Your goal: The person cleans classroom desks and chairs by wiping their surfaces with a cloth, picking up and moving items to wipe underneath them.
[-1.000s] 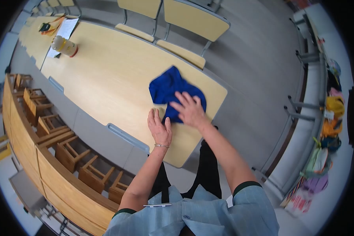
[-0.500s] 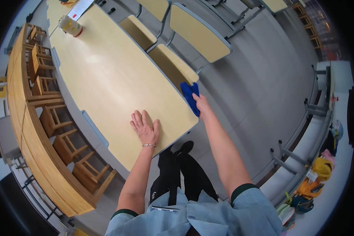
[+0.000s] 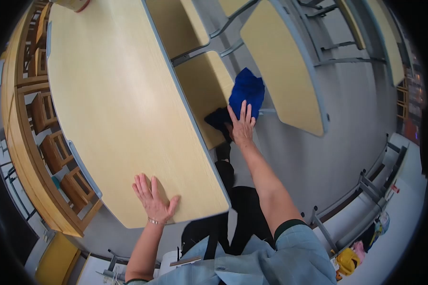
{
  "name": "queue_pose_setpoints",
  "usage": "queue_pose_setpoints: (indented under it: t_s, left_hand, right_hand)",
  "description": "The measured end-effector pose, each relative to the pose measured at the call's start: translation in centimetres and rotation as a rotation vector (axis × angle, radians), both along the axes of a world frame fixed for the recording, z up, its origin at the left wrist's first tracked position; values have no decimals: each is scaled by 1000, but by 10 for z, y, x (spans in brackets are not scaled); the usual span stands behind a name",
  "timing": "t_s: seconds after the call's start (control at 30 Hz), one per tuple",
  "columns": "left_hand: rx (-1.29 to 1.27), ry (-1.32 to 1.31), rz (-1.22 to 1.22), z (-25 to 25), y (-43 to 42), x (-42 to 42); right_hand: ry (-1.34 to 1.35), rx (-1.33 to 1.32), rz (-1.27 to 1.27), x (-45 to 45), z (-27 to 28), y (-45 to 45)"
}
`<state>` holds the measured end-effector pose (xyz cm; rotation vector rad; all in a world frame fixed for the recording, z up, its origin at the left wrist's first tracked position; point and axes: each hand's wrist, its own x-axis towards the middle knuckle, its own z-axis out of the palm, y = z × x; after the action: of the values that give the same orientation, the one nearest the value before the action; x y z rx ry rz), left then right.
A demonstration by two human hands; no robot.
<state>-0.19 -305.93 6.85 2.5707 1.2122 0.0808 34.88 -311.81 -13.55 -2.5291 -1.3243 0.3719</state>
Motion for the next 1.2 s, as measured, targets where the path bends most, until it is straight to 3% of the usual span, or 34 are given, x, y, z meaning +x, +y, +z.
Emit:
queue_pose_setpoints:
  t_s: [0.07,0.1,0.17,0.27,0.4,0.63,0.7,0.77,0.83,0.9,1.0,1.13,1.17,1.2]
  left_hand:
    - [10,-1,3,0,2,0]
    - [4,-2,12,0,-2,0]
    - [-2,27,20,0,-5,-3]
    - [8,46,45,0,-5,-5]
    - [29,63,58,0,-7,-10]
    - [58,79,52,-1,-4,-12]
    - [65,87,57,-2,-4,-13]
    - [80,82,51,-4,-3,-12]
    - [92,79,50,-5,-5,-12]
    - [104,88,38,-5,-4,-14]
    - [111,211,69,-2,-9,-13]
    - [70,630,193,29,-25,21]
    - [136,597,261,31,-33,33]
    - [203,559,328,26,-45,46]
  right_hand:
    - [-143,10,51,11,-35,29]
    - [-355,-38,91,21,-62,50]
    - [-107,142,48,31,-53,109]
    - [-59,205,6,11,-44,187]
    - [25,248,54,-31,-44,219]
    - [148,258,1067,-91,-63,152]
    - [-49,300,1210,-80,-53,101]
    - [109,342,1324,-52,-44,52]
    - [278,270,1316,-24,-49,14]
    - [441,227,1146,12,-35,-3]
    - [439,59,959,60,-13,-23]
    - [727,-76,513,126,16,-70]
    - [746,-119,381,146,32,-78]
    - [1101,-145,32,171,40,-80]
